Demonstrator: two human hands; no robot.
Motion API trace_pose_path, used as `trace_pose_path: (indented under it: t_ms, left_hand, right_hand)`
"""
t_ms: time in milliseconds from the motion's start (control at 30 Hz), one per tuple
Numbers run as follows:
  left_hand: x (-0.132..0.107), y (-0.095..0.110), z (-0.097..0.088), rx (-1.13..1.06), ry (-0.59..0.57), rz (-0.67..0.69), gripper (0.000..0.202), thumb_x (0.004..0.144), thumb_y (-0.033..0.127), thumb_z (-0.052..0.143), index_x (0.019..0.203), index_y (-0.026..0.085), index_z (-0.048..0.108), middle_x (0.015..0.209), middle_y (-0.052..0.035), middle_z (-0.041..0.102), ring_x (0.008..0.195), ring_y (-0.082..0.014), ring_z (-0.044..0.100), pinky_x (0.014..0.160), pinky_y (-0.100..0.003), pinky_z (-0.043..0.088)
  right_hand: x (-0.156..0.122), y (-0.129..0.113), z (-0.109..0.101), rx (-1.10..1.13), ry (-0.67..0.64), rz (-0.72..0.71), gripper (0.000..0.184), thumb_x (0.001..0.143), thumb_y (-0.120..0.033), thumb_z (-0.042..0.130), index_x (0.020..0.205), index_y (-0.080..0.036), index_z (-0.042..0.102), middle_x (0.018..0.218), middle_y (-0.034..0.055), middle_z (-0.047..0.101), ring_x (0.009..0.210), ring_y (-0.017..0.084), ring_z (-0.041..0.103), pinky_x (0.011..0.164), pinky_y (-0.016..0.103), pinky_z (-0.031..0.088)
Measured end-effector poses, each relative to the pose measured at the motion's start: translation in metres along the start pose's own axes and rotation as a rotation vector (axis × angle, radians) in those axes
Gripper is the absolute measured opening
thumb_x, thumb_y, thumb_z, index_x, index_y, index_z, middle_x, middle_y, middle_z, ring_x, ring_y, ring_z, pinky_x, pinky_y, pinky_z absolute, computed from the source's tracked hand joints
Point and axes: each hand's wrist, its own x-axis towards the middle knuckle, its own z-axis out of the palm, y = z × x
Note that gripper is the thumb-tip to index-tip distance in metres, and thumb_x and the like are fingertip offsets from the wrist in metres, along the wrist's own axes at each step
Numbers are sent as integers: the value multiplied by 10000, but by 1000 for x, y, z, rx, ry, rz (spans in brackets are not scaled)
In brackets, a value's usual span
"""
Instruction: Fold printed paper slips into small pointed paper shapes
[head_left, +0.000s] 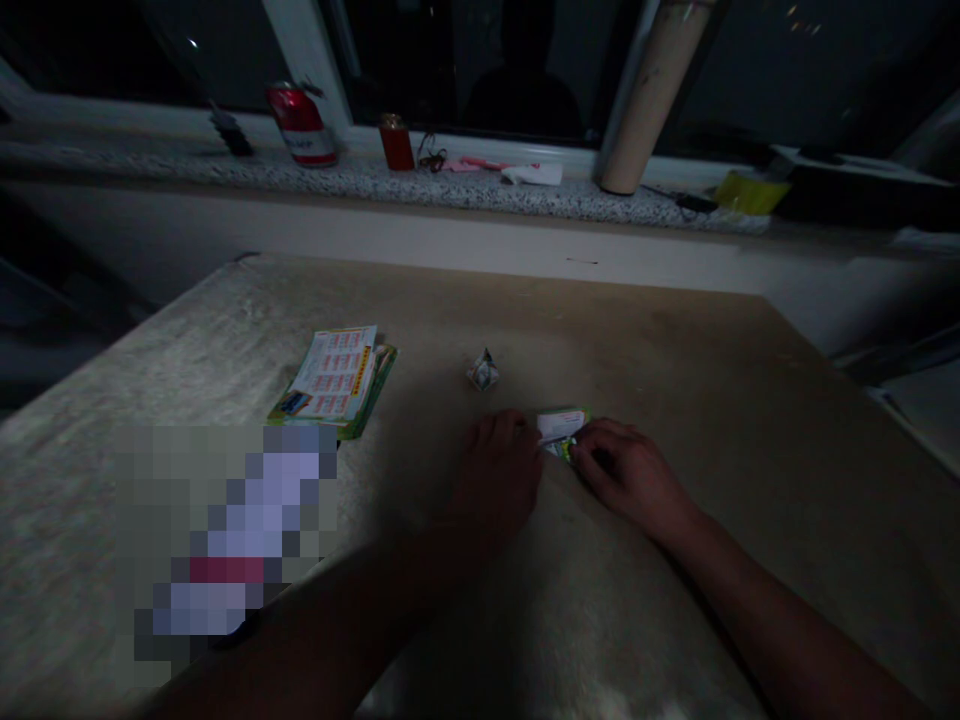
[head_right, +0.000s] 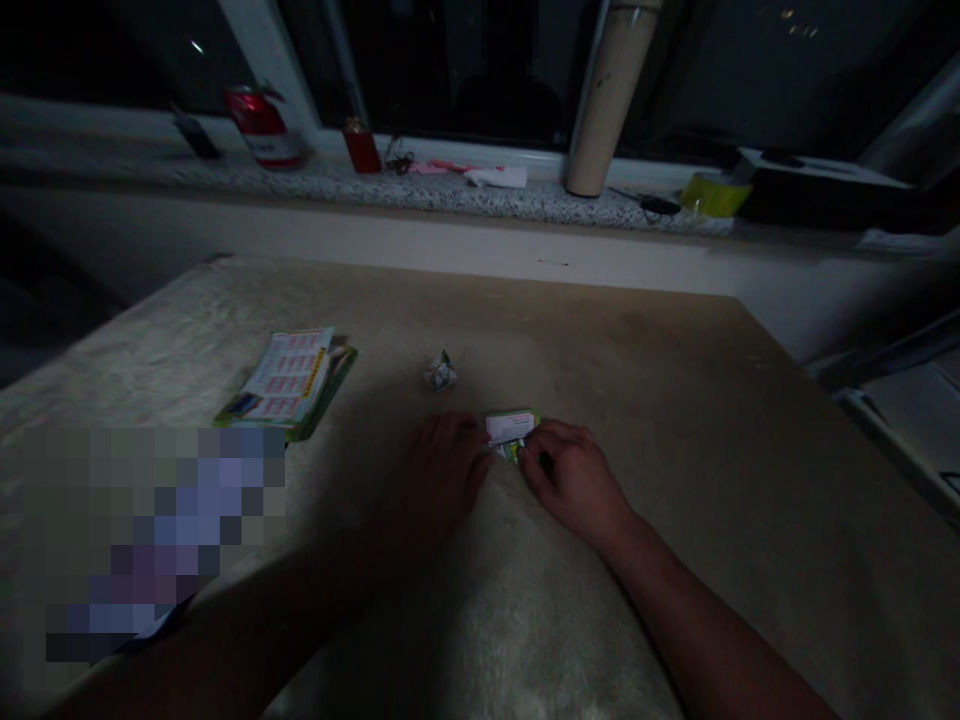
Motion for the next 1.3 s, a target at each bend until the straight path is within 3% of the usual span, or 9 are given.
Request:
trace_pose_path:
  t_ms: [233, 533, 833, 1133, 1300]
  left_hand:
    - [-15, 25, 2, -58, -91, 230, 401, 949, 292, 518, 1278, 63, 538, 1286, -168, 586, 1218, -304, 526, 1100, -450, 397]
    - [-23, 21, 11, -83, -115, 248, 629, 951, 430, 491, 1417, 11, 424, 1535, -244, 391, 1469, -356, 300, 1215, -493, 243]
    - [-21, 22, 8, -59, -146, 256, 641, 960, 460, 466, 1427, 23, 425, 1536, -244, 398, 1464, -352, 317, 1210, -506, 228]
    - [-23, 25, 5, -22, -145, 278, 617, 964, 448, 464, 1414, 26, 444, 1519, -230, 430, 1441, -337, 358, 1204, -481, 237]
    - [-24, 28, 3, 20, -140, 170, 666, 939, 512, 475, 1393, 25, 478, 1503, -254, 440, 1391, -395, 405, 1150, -565, 292]
  right_hand:
    - [1, 5, 7, 18, 115, 81, 226, 910, -227, 579, 691, -214, 635, 813, 49, 690, 787, 204, 664, 786, 350, 515]
    - [3, 6, 7, 48, 142, 193, 197, 875, -243, 637, 691, -214, 699, 838, 51, 693, 761, 196, 675, 749, 337, 537]
    - [0, 8, 9, -5, 185, 197, 183, 862, -250, 657, 706, -198, 737, 1000, 99, 675, 920, 218, 686, 812, 337, 538]
    - [4, 9, 8, 15, 167, 205, 211, 863, -254, 635, 679, -197, 719, 892, 71, 678, 851, 198, 682, 788, 313, 523]
    - [6, 7, 7, 30, 163, 246, 204, 845, -261, 646, 667, -197, 721, 911, 74, 680, 851, 198, 681, 800, 316, 519]
